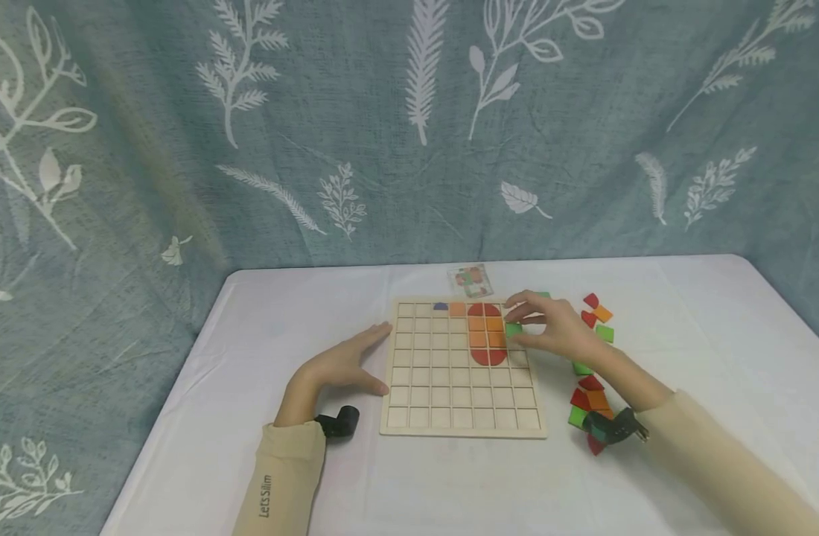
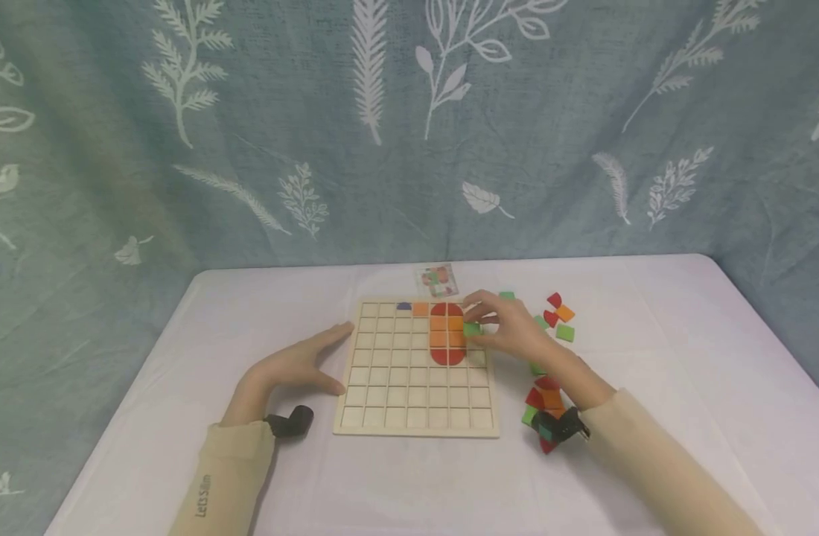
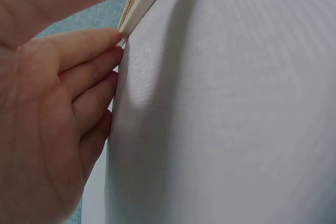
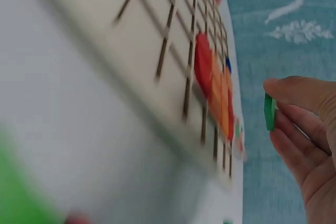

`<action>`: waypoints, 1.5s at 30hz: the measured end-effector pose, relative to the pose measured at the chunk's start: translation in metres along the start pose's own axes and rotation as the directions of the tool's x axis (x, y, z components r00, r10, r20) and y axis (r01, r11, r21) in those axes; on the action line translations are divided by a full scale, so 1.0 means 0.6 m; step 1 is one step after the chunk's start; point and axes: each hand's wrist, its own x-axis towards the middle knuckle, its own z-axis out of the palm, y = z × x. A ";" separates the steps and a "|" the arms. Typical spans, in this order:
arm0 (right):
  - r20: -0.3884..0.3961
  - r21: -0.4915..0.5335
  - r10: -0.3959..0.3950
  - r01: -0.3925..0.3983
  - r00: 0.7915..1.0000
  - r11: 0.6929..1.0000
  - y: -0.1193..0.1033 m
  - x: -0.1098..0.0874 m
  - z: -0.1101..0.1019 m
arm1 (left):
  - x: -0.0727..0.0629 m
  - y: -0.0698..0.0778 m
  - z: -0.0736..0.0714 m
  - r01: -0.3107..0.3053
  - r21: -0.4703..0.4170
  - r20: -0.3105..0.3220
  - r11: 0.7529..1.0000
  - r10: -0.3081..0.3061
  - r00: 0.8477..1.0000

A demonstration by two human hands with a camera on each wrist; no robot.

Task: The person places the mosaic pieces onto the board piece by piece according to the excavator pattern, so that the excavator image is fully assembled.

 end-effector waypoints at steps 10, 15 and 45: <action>0.015 0.018 -0.041 0.041 0.999 0.999 -0.028 0.073 0.071 | -0.004 0.003 0.004 0.009 -0.009 0.009 1.000 -0.009 1.000; 0.030 0.042 -0.008 0.007 1.000 0.999 -0.032 0.100 0.110 | -0.007 0.004 0.005 0.004 -0.022 0.012 1.000 -0.004 1.000; 0.102 -0.081 0.098 -0.090 0.990 0.993 -0.041 0.138 0.134 | -0.002 0.002 -0.003 -0.021 0.000 0.016 1.000 0.021 1.000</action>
